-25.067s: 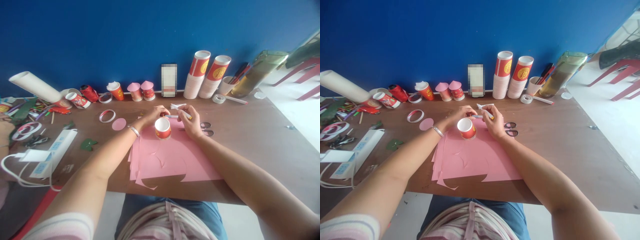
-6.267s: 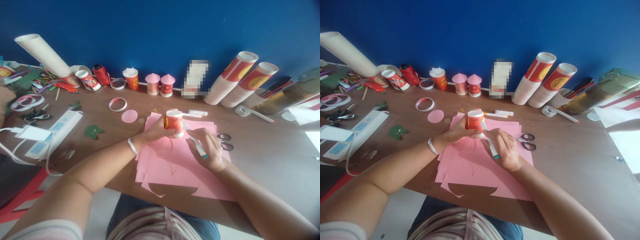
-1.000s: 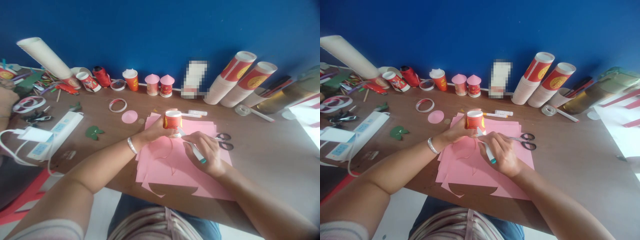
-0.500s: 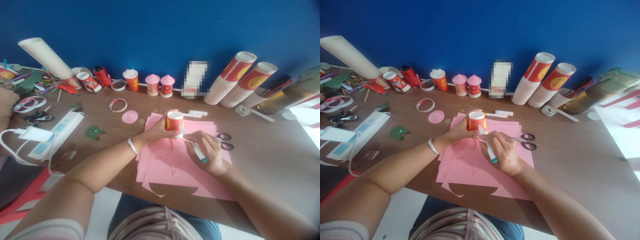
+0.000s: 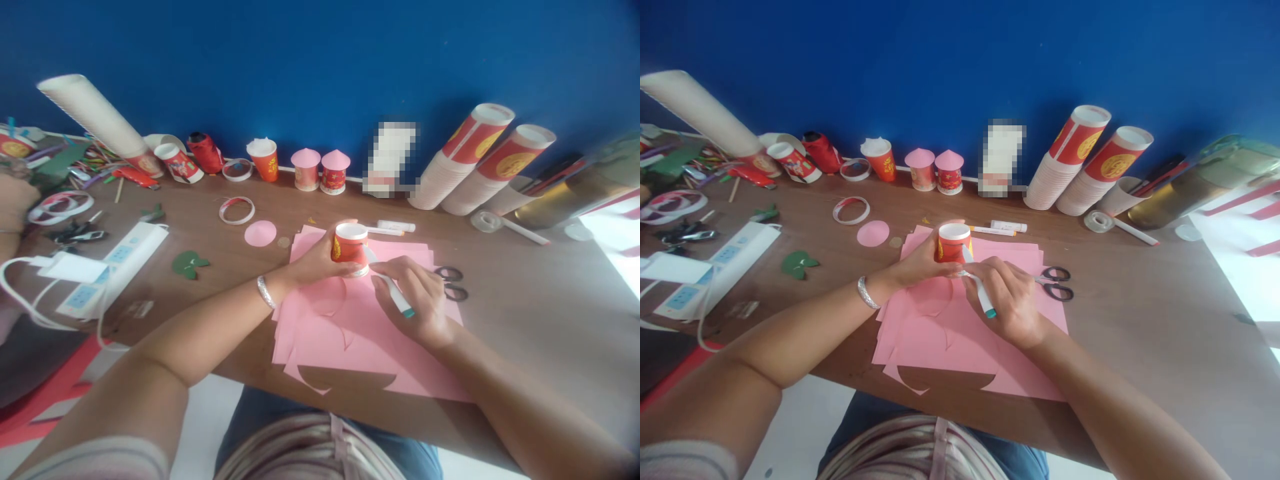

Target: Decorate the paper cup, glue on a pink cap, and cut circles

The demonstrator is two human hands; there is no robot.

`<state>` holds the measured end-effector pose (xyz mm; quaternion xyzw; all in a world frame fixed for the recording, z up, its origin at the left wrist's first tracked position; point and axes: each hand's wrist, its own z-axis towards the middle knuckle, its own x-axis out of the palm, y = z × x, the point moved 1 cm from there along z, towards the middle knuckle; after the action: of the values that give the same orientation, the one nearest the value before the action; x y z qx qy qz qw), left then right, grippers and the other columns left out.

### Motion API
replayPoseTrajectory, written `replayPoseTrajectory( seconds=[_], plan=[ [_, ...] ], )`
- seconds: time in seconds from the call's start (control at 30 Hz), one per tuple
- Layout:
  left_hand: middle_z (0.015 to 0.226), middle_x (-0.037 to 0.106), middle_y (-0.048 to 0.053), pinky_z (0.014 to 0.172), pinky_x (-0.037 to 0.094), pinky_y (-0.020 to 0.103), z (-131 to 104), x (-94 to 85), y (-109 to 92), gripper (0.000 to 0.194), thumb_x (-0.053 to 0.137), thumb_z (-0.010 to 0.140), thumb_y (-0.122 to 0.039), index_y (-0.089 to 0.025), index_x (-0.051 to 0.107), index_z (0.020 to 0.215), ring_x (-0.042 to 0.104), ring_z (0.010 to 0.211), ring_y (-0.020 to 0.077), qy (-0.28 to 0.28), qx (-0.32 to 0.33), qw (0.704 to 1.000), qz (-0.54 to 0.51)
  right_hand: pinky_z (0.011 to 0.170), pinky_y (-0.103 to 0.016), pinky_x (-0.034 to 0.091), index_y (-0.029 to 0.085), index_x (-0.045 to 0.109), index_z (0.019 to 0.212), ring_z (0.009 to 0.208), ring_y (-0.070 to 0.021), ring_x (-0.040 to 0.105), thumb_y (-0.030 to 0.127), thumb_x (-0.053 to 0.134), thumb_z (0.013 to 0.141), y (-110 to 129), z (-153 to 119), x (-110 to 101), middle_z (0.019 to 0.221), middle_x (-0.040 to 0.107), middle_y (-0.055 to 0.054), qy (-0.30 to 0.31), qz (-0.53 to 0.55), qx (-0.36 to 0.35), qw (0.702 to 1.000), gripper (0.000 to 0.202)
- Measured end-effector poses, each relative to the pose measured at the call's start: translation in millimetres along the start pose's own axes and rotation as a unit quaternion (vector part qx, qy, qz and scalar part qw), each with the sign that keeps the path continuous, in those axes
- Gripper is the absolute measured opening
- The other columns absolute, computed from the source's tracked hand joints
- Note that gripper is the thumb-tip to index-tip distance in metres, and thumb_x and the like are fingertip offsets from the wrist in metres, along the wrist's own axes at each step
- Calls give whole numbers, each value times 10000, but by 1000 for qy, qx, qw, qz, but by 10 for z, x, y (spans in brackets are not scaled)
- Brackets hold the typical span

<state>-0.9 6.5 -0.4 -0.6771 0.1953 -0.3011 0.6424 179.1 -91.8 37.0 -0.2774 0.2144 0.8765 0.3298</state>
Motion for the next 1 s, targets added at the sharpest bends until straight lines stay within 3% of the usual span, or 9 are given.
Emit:
replayPoseTrajectory(
  seconds=[0.17, 0.37, 0.63, 1.0],
  plan=[
    [1047, 636, 51, 796, 556, 344, 10, 14, -14, 865, 900, 718, -323, -265, 454, 1457, 625, 910, 186, 8, 5, 1000, 2, 582, -308, 528, 202, 624, 1201, 698, -194, 671, 87, 584, 943, 9, -7, 5, 836, 701, -43, 1, -4, -5, 1000, 285],
    [1073, 643, 51, 827, 551, 360, 0, 19, 10, 896, 870, 740, -289, -292, 410, 1509, 625, 924, 190, 3, 14, 1000, 4, 596, -306, 538, 193, 603, 1169, 702, -184, 659, 75, 580, 952, 49, 3, 8, 822, 688, -44, 20, -1, -11, 1000, 247],
    [1323, 586, 109, 977, 532, 423, 9, -35, 103, 949, 884, 730, -319, -295, 382, 1534, 580, 1213, 284, -12, 48, 998, 50, 588, -297, 530, 185, 605, 1148, 680, -173, 644, 81, 564, 957, 80, 2, 20, 821, 680, -44, 31, -4, -15, 999, 221],
    [1328, 619, 111, 1044, 520, 485, 6, -82, 174, 948, 838, 774, -313, -279, 333, 1575, 583, 1268, 321, -3, 54, 994, 97, 555, -272, 466, 183, 586, 1068, 644, -143, 587, 80, 561, 973, 133, 2, 35, 776, 649, -20, 43, -16, -11, 999, 142]
  ],
)
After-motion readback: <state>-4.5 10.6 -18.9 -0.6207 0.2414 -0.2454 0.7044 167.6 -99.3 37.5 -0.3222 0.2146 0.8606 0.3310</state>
